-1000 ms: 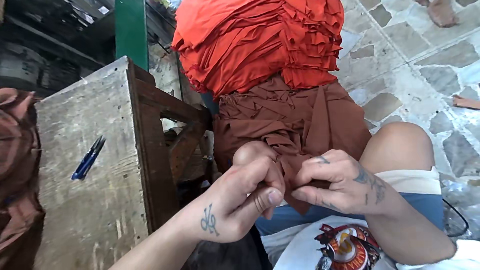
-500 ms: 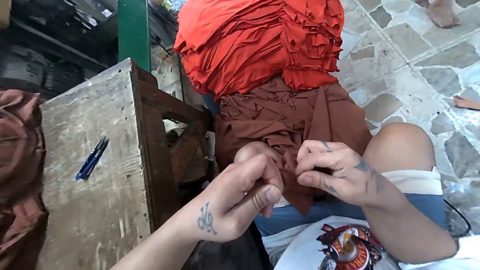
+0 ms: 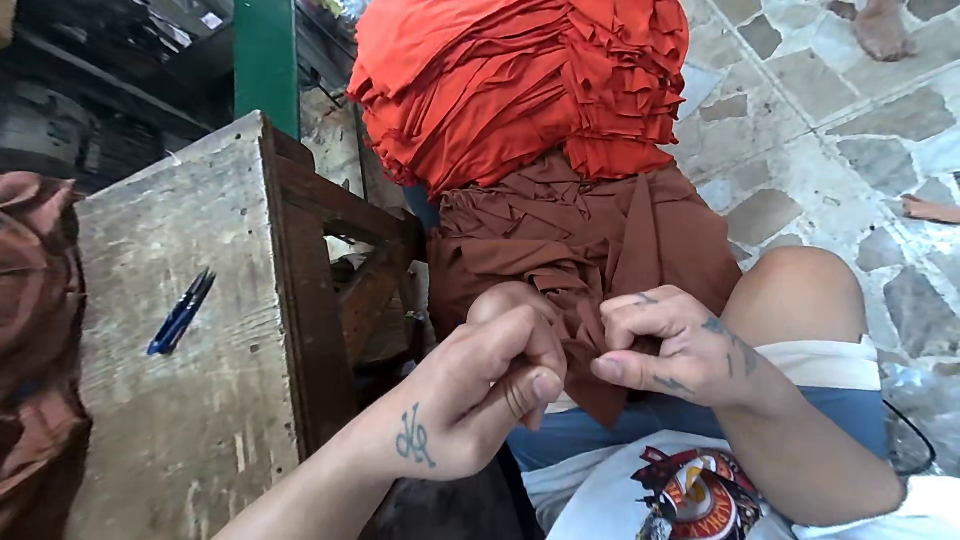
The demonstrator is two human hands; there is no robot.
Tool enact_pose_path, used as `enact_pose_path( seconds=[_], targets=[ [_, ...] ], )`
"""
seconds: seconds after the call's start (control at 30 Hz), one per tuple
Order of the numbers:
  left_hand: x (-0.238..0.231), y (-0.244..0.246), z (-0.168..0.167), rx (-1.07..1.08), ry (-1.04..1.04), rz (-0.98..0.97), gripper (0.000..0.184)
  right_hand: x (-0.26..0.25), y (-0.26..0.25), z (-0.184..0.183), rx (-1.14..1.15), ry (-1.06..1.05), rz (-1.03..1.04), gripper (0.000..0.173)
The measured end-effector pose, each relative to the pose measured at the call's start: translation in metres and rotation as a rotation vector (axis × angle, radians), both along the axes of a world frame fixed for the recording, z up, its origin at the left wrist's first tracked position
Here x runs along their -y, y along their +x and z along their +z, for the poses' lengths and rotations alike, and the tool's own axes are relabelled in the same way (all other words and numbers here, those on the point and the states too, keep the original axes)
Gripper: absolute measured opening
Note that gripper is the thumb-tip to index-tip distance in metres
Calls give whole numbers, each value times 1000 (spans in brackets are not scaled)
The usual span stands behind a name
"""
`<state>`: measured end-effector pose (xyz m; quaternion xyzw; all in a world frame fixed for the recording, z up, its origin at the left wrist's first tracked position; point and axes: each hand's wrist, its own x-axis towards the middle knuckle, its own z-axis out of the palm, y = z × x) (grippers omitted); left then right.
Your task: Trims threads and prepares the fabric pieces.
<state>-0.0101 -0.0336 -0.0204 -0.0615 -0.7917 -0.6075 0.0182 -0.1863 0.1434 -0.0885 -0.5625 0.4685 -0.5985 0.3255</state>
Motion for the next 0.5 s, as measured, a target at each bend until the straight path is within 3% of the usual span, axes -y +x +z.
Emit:
enact_pose_path(
  seconds=[0.1,0.2,0.27,0.43,0.5],
  targets=[
    [0,1,1,9,82,48,25,-2,0,3,-50,49,-33,26],
    [-3,0,2,16,304,62,21,-1,-3,2,-37,102,-27,25],
    [-2,-1,0,14,287,58,21,0,-2,-1,18,129,-39,23],
    [-10,-2,-8,2,-557,257,23,4,13,-2,-271,62,-309,22],
    [-11,1,-6,85,-760,292,26,4,12,-2,-362,32,-397,22]
  ],
)
